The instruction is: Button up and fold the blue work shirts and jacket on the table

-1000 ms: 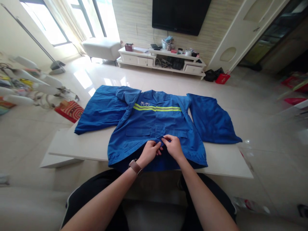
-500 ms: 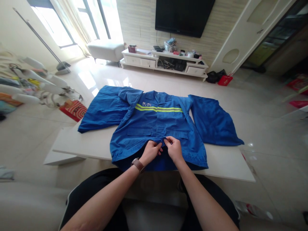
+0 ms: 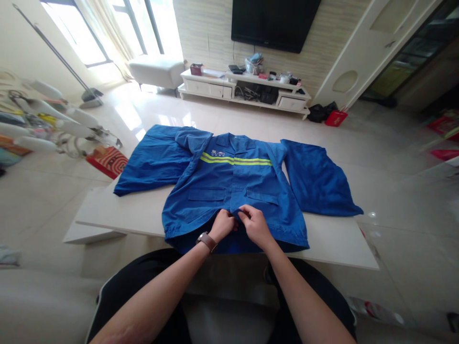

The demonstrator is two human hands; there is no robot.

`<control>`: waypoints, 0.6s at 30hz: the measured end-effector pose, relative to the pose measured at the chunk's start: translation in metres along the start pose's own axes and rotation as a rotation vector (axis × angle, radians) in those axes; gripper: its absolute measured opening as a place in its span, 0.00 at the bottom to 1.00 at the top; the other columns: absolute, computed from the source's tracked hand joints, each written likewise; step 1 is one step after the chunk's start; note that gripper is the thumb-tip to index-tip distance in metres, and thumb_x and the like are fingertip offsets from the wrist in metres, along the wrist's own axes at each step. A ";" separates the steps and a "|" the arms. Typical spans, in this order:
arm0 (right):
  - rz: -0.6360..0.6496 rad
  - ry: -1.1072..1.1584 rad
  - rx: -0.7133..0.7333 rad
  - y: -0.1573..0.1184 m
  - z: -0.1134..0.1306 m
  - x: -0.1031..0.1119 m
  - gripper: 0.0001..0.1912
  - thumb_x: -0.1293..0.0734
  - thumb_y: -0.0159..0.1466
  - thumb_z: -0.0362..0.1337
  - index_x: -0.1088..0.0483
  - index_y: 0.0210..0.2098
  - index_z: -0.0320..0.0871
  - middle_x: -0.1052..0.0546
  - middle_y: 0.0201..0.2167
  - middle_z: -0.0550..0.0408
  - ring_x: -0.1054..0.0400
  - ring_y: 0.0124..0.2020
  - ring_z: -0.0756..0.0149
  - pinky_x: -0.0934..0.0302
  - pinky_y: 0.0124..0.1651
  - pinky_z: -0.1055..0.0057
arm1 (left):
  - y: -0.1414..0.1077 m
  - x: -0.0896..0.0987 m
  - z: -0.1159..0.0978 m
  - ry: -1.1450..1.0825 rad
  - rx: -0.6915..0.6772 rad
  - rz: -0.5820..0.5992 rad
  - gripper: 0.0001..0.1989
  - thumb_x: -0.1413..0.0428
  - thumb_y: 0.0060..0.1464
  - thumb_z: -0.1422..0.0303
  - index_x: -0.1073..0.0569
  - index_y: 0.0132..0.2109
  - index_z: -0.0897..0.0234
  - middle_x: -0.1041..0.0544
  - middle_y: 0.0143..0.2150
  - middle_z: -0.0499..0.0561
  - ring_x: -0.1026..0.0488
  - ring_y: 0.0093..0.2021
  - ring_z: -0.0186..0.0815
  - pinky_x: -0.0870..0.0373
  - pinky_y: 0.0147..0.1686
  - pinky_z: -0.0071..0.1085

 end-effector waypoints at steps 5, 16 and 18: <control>-0.184 0.047 -0.048 0.003 -0.006 0.009 0.12 0.38 0.66 0.44 0.31 0.31 0.44 0.27 0.27 0.56 0.36 0.30 0.65 0.43 0.35 0.70 | -0.005 -0.003 -0.007 0.046 0.052 0.106 0.12 0.47 0.54 0.71 0.29 0.24 0.66 0.23 0.21 0.52 0.26 0.21 0.32 0.33 0.22 0.25; -0.510 0.294 -0.251 0.015 -0.037 0.037 0.12 0.37 0.58 0.46 0.42 0.26 0.47 0.42 0.21 0.61 0.47 0.25 0.68 0.49 0.29 0.72 | -0.039 -0.001 -0.006 0.311 0.298 1.039 0.19 0.44 0.58 0.59 0.22 0.23 0.65 0.20 0.24 0.59 0.22 0.23 0.38 0.30 0.25 0.29; -0.440 0.325 -0.249 0.013 -0.032 0.033 0.13 0.36 0.56 0.44 0.45 0.23 0.47 0.46 0.19 0.62 0.51 0.23 0.69 0.52 0.27 0.71 | -0.029 0.006 -0.011 0.248 0.169 0.850 0.19 0.46 0.60 0.57 0.23 0.27 0.65 0.20 0.25 0.56 0.23 0.23 0.36 0.32 0.24 0.27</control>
Point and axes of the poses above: each hand's wrist, its own y-axis towards the middle knuckle, its own x-axis out of the back of the hand, z = x × y, the point moved 2 cm from there along y, towards the middle knuckle
